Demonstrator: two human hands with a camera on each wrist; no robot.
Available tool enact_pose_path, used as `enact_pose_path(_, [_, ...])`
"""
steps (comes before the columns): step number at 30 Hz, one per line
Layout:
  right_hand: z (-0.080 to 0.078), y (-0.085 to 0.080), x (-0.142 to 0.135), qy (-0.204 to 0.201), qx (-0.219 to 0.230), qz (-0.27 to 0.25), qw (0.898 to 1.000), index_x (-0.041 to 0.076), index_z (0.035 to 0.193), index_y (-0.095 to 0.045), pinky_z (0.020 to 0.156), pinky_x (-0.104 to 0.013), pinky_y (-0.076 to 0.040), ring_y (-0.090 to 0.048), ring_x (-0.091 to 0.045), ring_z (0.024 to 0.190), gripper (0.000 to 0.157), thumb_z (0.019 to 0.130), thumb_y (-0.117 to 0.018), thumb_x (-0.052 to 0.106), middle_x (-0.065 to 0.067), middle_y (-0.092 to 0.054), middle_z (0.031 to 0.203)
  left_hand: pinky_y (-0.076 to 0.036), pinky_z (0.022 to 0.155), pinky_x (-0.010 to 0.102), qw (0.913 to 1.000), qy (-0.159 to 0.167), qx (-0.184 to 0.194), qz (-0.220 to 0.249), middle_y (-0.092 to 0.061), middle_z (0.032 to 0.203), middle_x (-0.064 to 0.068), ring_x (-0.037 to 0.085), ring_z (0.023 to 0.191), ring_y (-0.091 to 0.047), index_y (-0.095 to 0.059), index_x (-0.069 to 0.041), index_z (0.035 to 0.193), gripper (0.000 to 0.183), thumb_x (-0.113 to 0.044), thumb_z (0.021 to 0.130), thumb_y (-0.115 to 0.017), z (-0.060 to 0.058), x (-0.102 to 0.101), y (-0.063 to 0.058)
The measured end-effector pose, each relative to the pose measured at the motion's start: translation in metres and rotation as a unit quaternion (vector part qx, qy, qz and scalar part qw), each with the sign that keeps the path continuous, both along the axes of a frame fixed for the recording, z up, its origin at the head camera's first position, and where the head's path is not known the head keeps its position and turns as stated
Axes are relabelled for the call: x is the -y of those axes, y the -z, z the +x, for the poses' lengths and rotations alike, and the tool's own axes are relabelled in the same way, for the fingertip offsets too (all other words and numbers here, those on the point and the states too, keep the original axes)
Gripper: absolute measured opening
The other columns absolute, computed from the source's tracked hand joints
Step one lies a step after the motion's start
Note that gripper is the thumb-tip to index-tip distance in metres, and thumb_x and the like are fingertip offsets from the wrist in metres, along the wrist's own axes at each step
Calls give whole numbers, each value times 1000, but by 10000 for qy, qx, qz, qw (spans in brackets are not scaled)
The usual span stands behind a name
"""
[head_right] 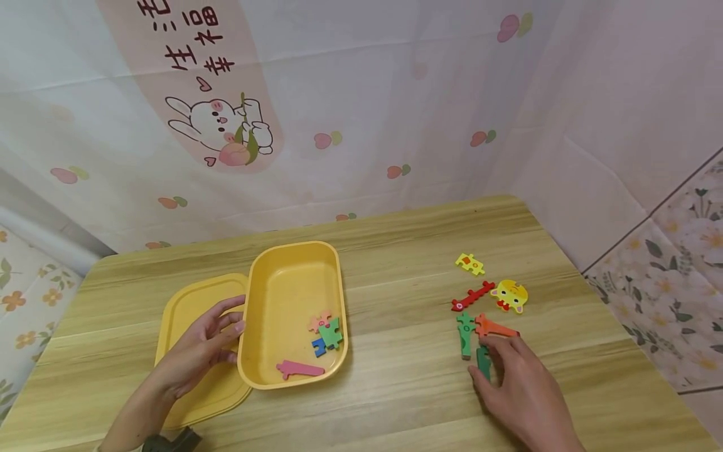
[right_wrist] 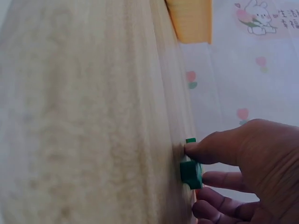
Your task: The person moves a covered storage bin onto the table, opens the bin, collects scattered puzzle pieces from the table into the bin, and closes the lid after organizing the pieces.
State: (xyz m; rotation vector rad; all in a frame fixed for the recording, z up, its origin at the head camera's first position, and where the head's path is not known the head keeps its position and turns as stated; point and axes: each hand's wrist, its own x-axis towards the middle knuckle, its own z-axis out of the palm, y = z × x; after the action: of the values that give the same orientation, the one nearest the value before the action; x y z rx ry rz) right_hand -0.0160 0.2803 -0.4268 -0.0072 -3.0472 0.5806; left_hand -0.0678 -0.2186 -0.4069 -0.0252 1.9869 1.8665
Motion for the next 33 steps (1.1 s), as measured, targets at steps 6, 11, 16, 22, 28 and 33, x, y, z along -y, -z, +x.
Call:
enact_pose_path(6, [-2, -3, -4, -39, 378, 5, 9993, 4, 128, -68, 68, -33, -51, -61, -18, 84, 49, 85, -86, 20, -8, -70, 105, -66, 74, 33, 10000, 16, 39, 48, -58, 127, 3, 13, 97, -68, -23, -5, 164, 67, -17, 109, -59, -1, 0, 0])
enact_pose_path(11, [-3, -5, -5, 54, 634, 61, 9980, 3, 126, -70, 69, -35, -53, -62, -18, 85, 43, 89, -83, 22, -9, -70, 106, -66, 74, 33, 10000, 27, 38, 42, -57, 127, 3, 13, 97, -68, -23, -5, 164, 67, -17, 109, -59, -1, 0, 0])
enact_pose_path(16, [-5, -7, -5, 158, 794, 202, 9965, 4, 121, -73, 63, -31, -45, -57, -16, 80, 35, 92, -80, 23, -4, -68, 98, -66, 74, 33, 10000, 36, 32, 6, -57, 126, 3, 13, 98, -67, -23, -6, 165, 68, -17, 109, -59, -1, 1, 1])
enact_pose_path(22, [-5, -10, -4, 199, 850, 270, 9958, 5, 118, -74, 61, -29, -41, -54, -15, 78, 32, 92, -79, 23, -2, -67, 96, -66, 74, 33, 10000, 43, 18, -3, -56, 129, 5, 14, 99, -67, -23, -6, 165, 68, -18, 109, -59, 0, 1, 1])
enact_pose_path(28, [-5, -14, -3, 276, 836, 221, 9959, 6, 122, -73, 59, -31, -45, -60, -15, 80, 36, 91, -80, 24, -6, -70, 102, -66, 74, 33, 10000, 40, 4, 2, -56, 129, 5, 14, 99, -67, -23, -6, 165, 67, -17, 109, -59, 0, 1, 1])
enact_pose_path(33, [-2, -17, 1, 209, 30, 10, 9998, 6, 121, -73, 58, -29, -49, -67, -16, 80, 38, 87, -83, 19, -8, -74, 104, -66, 73, 32, 10000, 6, 33, -22, -56, 128, 5, 13, 98, -67, -23, -6, 165, 67, -17, 109, -60, 0, 0, 1])
